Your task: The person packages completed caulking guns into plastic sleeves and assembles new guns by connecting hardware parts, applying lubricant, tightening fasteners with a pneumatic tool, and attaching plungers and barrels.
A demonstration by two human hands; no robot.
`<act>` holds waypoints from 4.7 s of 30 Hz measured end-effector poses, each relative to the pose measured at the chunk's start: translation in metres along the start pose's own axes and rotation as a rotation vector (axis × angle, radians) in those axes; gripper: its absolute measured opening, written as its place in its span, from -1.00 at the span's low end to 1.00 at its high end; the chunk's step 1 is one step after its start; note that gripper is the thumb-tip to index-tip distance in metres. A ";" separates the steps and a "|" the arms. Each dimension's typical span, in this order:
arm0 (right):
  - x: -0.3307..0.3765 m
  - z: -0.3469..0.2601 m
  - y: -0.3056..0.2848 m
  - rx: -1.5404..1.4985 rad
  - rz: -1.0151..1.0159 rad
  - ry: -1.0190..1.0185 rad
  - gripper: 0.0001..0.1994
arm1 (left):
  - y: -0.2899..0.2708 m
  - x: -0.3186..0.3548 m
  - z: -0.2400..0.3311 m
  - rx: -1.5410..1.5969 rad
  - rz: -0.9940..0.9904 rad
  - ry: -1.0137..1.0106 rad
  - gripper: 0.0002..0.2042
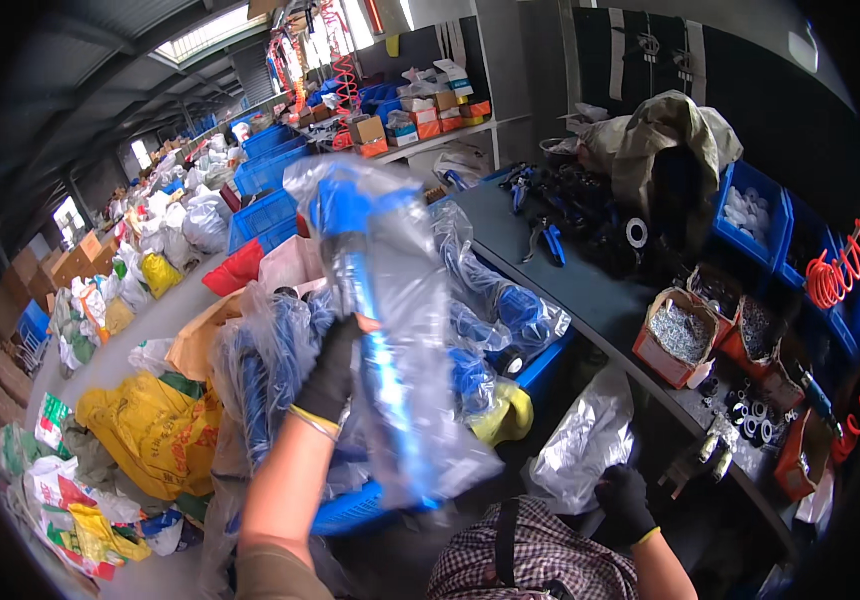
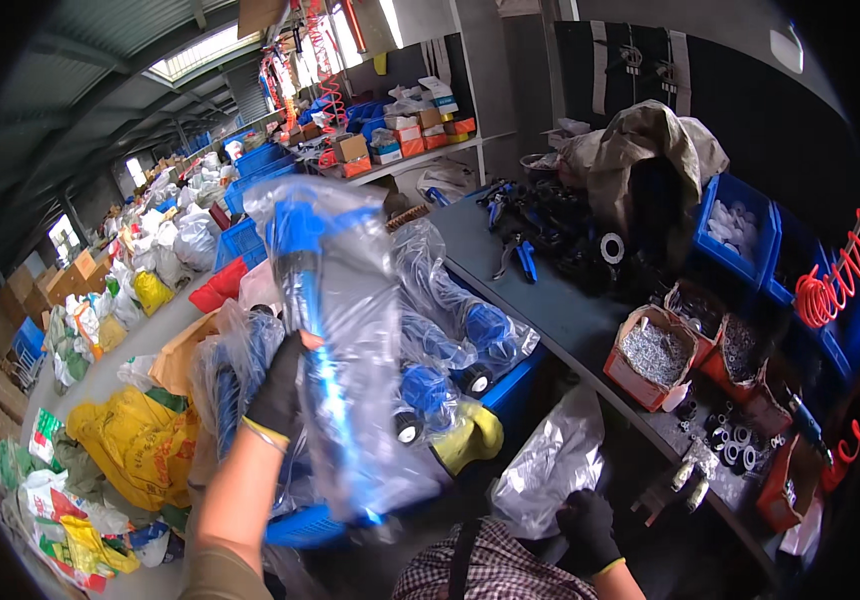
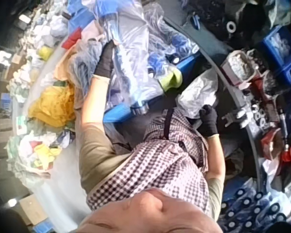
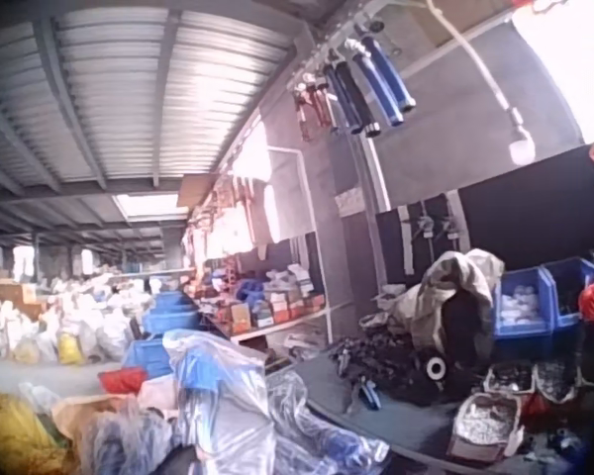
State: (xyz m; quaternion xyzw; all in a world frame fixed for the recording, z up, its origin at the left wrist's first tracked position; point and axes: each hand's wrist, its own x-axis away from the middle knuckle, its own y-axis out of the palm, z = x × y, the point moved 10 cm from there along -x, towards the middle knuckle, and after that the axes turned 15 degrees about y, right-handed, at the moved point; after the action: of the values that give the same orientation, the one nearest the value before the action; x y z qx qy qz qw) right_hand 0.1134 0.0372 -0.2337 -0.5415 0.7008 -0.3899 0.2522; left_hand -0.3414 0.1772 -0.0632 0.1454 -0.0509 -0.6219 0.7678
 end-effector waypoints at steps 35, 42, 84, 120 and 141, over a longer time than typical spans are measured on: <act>-0.076 -0.321 -0.186 -0.912 0.173 -0.765 -0.76 | -0.165 -0.149 0.052 -1.231 0.153 0.828 -0.50; -0.122 -0.255 -0.011 -0.598 -0.132 -0.386 -0.70 | -0.011 -0.113 0.109 -0.162 0.439 0.838 -0.59; -0.086 -0.081 -0.113 -1.211 -0.576 -0.018 -0.47 | 0.382 0.065 -0.094 -0.086 -0.967 -0.181 -0.51; -0.158 0.102 -0.249 -0.042 0.359 0.178 -0.80 | 0.252 0.034 -0.243 0.027 -0.019 -0.101 -0.67; -0.197 0.079 -0.238 -0.099 0.566 0.142 -0.79 | 0.341 0.127 -0.183 0.269 -0.288 -0.452 -0.42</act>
State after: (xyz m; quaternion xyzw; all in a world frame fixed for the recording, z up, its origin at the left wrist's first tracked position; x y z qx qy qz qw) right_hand 0.3654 0.1779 -0.0970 -0.3076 0.8581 -0.3062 0.2744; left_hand 0.0549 0.1460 -0.1530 0.1095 -0.2815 -0.7286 0.6147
